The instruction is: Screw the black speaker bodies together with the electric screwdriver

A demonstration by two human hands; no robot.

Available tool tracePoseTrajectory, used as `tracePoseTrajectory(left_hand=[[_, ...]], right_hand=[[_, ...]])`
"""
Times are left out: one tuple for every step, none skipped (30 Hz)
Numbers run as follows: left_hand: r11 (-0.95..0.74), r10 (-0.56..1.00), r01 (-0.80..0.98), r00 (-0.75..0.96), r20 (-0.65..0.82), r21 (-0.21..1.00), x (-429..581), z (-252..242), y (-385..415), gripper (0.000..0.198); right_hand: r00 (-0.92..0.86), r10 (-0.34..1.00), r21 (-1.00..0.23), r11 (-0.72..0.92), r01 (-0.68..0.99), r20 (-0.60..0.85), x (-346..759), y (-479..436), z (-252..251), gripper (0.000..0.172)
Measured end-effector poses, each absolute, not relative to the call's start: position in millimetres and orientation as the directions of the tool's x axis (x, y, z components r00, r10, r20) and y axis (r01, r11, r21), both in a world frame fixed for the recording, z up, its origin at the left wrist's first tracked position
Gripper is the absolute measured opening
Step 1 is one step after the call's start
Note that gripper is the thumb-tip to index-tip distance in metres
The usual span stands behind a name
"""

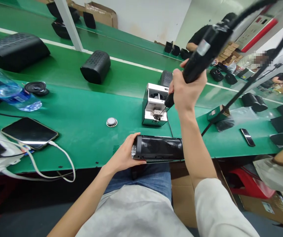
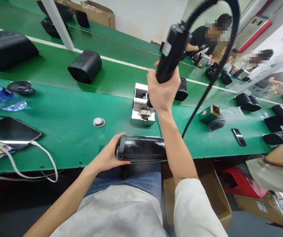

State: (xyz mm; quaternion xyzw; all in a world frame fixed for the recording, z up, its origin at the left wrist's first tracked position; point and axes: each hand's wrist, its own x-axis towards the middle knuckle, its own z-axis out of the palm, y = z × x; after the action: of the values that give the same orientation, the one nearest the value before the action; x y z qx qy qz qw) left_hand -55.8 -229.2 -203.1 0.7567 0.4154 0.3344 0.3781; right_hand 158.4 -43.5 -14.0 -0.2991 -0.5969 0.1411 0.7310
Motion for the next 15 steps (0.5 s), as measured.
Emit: tracePoseTrajectory(left_hand=[[-0.370, 0.880, 0.371, 0.435, 0.192, 0.852, -55.8, -202.6, -229.1, 0.121], [-0.371, 0.878, 0.365, 0.437, 0.195, 0.854, -56.0, -202.0, -228.9, 0.121], [-0.374, 0.876, 0.358, 0.438, 0.199, 0.856, -56.2, -201.6, -228.6, 0.120], [-0.376, 0.875, 0.352, 0.439, 0.204, 0.857, -56.4, -201.2, -228.4, 0.120], [-0.377, 0.875, 0.349, 0.438, 0.207, 0.858, -56.6, -200.9, -228.3, 0.119], [-0.378, 0.875, 0.347, 0.436, 0.209, 0.858, -56.8, -200.6, -228.2, 0.119], [-0.379, 0.875, 0.346, 0.436, 0.210, 0.858, -56.9, -200.3, -228.2, 0.119], [-0.378, 0.875, 0.347, 0.436, 0.209, 0.859, -56.9, -199.8, -228.3, 0.119], [-0.376, 0.876, 0.347, 0.437, 0.206, 0.859, -56.9, -199.3, -228.5, 0.118], [-0.374, 0.876, 0.348, 0.436, 0.205, 0.860, -56.8, -198.6, -228.6, 0.118], [-0.371, 0.878, 0.348, 0.434, 0.202, 0.861, -56.7, -197.9, -228.7, 0.117], [-0.369, 0.879, 0.349, 0.432, 0.201, 0.861, -56.6, -197.2, -228.8, 0.117], [-0.368, 0.880, 0.350, 0.430, 0.201, 0.861, -56.4, -196.6, -228.8, 0.116], [-0.369, 0.881, 0.352, 0.427, 0.203, 0.860, -56.3, -196.1, -228.8, 0.115], [-0.372, 0.881, 0.353, 0.426, 0.206, 0.859, -56.2, -195.9, -228.7, 0.115]], right_hand=[[0.296, 0.530, -0.590, 0.789, 0.173, 0.795, 159.8, -44.3, -16.2, 0.026], [0.317, 0.510, -0.580, 0.792, 0.191, 0.800, 161.6, -46.1, -17.7, 0.026], [0.322, 0.500, -0.575, 0.792, 0.205, 0.804, 163.3, -48.8, -18.2, 0.024], [0.318, 0.498, -0.574, 0.789, 0.220, 0.807, 164.6, -52.0, -18.0, 0.022], [0.311, 0.501, -0.576, 0.783, 0.236, 0.808, 165.2, -55.3, -17.2, 0.020], [0.304, 0.508, -0.582, 0.774, 0.249, 0.806, 165.0, -58.3, -16.1, 0.020], [0.297, 0.519, -0.591, 0.764, 0.259, 0.802, 164.0, -60.8, -15.0, 0.021], [0.289, 0.531, -0.599, 0.757, 0.262, 0.797, 162.4, -62.8, -14.2, 0.023], [0.276, 0.545, -0.608, 0.751, 0.259, 0.792, 160.3, -64.5, -14.0, 0.024], [0.259, 0.561, -0.616, 0.746, 0.252, 0.786, 158.2, -66.1, -14.2, 0.025], [0.241, 0.576, -0.624, 0.742, 0.245, 0.781, 156.3, -68.0, -14.9, 0.025], [0.223, 0.591, -0.631, 0.739, 0.238, 0.776, 155.0, -70.5, -15.7, 0.023], [0.209, 0.603, -0.638, 0.735, 0.230, 0.770, 154.7, -74.0, -16.2, 0.022], [0.202, 0.610, -0.642, 0.735, 0.218, 0.766, 155.8, -78.6, -15.9, 0.023], [0.200, 0.614, -0.645, 0.737, 0.200, 0.764, 158.4, -84.6, -14.4, 0.024]])
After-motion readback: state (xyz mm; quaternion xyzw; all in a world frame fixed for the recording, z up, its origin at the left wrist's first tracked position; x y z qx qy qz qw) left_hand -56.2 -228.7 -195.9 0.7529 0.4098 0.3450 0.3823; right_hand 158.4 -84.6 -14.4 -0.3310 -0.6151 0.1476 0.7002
